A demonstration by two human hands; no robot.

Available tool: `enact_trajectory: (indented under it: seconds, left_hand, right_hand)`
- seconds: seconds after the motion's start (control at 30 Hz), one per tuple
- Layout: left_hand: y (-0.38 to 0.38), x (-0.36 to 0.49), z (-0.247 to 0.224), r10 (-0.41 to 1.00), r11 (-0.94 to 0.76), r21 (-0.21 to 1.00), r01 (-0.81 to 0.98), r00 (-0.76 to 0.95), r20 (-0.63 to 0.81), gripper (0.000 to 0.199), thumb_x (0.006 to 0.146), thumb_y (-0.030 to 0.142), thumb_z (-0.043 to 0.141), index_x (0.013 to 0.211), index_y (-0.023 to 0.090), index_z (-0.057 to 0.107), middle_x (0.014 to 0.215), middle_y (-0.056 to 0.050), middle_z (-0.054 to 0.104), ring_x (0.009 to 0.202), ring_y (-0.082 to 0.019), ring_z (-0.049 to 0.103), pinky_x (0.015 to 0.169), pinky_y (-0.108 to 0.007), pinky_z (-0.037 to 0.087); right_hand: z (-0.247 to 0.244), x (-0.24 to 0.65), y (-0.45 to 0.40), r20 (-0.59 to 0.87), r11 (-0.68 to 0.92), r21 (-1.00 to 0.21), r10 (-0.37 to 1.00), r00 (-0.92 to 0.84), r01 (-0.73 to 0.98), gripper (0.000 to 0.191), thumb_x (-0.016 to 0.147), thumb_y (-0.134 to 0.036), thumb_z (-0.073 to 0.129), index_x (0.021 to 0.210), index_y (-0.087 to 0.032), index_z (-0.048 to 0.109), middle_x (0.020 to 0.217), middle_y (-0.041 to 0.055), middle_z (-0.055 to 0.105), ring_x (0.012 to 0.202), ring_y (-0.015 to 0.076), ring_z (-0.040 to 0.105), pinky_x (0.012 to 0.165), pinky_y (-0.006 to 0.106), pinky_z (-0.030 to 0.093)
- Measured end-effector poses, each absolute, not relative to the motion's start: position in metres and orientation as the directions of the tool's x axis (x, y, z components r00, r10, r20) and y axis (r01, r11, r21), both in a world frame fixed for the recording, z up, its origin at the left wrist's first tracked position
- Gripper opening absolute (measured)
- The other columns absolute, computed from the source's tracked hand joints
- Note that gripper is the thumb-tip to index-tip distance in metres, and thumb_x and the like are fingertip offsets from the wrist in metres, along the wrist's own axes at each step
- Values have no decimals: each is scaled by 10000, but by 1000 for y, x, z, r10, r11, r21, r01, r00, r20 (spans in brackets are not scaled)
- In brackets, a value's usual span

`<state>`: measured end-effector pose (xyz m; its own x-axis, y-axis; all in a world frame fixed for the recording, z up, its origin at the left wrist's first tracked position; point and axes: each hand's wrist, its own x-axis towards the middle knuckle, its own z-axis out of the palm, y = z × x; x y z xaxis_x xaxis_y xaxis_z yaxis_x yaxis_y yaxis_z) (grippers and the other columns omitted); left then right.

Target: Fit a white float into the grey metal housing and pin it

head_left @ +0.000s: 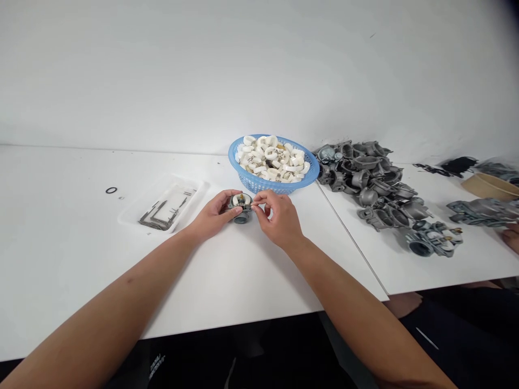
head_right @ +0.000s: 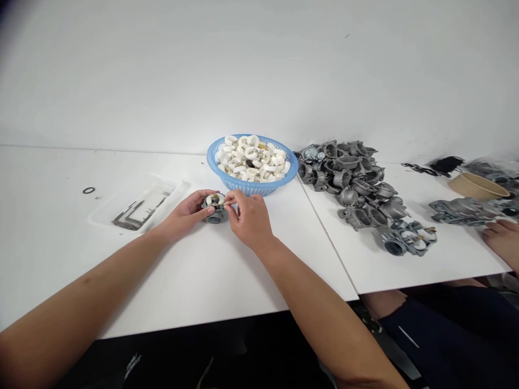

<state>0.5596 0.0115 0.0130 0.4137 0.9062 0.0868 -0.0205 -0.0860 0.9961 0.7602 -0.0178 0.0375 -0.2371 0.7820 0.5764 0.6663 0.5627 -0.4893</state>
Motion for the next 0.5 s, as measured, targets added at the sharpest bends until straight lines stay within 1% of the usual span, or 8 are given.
enact_trajectory:
  seconds: [0.2,0.37,0.5]
  left_hand:
    - [9,561,18,907,-83,996,-14,413,82,545,826,448,711,1293,234,527,1126,-53,564,982,-190,530,907,-391,427]
    - [8,561,21,905,-91,996,-17,416,90,525,835,439,706,1281,226,530,1085,-42,558,948,-172,519,895,-373,418]
    - [9,561,17,903,-93,995,-17,419,92,522,846,446,693,1290,236,518,1106,-49,550,974,-183,524,896,-381,425]
  right_hand:
    - [39,760,-18,628,603,-433,735,-256,670,125,894,-127,566,968,-222,530,910,-53,696,632,117,607,828,324,350]
    - [41,759,-20,628,617,-394,722,-291,681,114,899,-127,564,960,-216,526,891,-65,692,625,106,598,816,323,336]
    - [39,759,-19,610,599,-426,743,-273,678,103,899,-141,559,961,-219,528,885,-51,693,611,112,584,824,329,342]
